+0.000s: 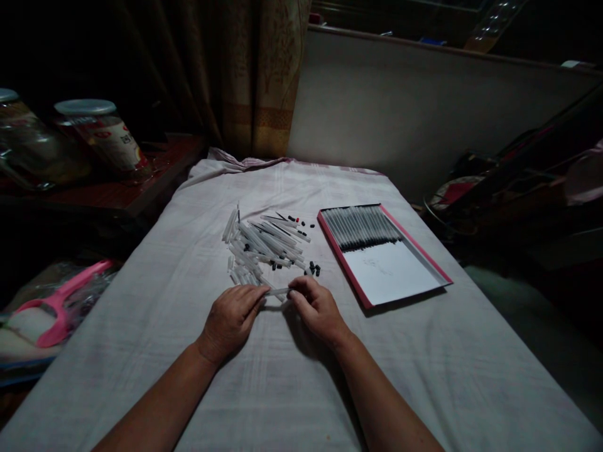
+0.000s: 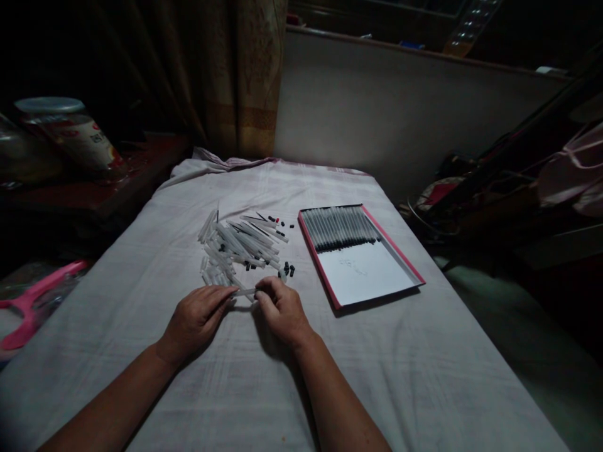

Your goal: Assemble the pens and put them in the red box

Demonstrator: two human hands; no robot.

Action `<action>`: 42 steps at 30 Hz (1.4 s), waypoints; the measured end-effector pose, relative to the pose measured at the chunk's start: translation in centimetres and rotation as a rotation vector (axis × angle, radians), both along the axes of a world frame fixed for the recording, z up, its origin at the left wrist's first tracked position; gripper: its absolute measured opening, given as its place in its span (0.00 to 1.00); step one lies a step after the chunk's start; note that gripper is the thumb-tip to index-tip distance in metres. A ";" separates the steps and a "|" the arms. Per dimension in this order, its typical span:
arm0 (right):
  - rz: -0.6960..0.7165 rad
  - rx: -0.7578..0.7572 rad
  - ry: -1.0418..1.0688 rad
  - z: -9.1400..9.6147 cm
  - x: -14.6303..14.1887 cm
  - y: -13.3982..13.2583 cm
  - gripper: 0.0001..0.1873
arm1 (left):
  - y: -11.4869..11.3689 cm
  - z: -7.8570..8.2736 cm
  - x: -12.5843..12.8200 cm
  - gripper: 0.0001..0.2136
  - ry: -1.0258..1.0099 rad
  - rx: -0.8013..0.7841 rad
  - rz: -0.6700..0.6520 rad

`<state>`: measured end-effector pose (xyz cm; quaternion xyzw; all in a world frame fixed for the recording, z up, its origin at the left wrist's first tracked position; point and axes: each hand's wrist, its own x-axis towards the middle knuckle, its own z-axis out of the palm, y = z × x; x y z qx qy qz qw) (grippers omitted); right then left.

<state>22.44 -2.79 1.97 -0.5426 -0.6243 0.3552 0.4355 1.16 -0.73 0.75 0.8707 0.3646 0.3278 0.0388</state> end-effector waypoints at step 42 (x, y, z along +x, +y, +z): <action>0.053 -0.023 -0.042 -1.4 1.3 -1.2 0.11 | -0.2 0.5 0.3 0.10 -0.013 -0.094 -0.080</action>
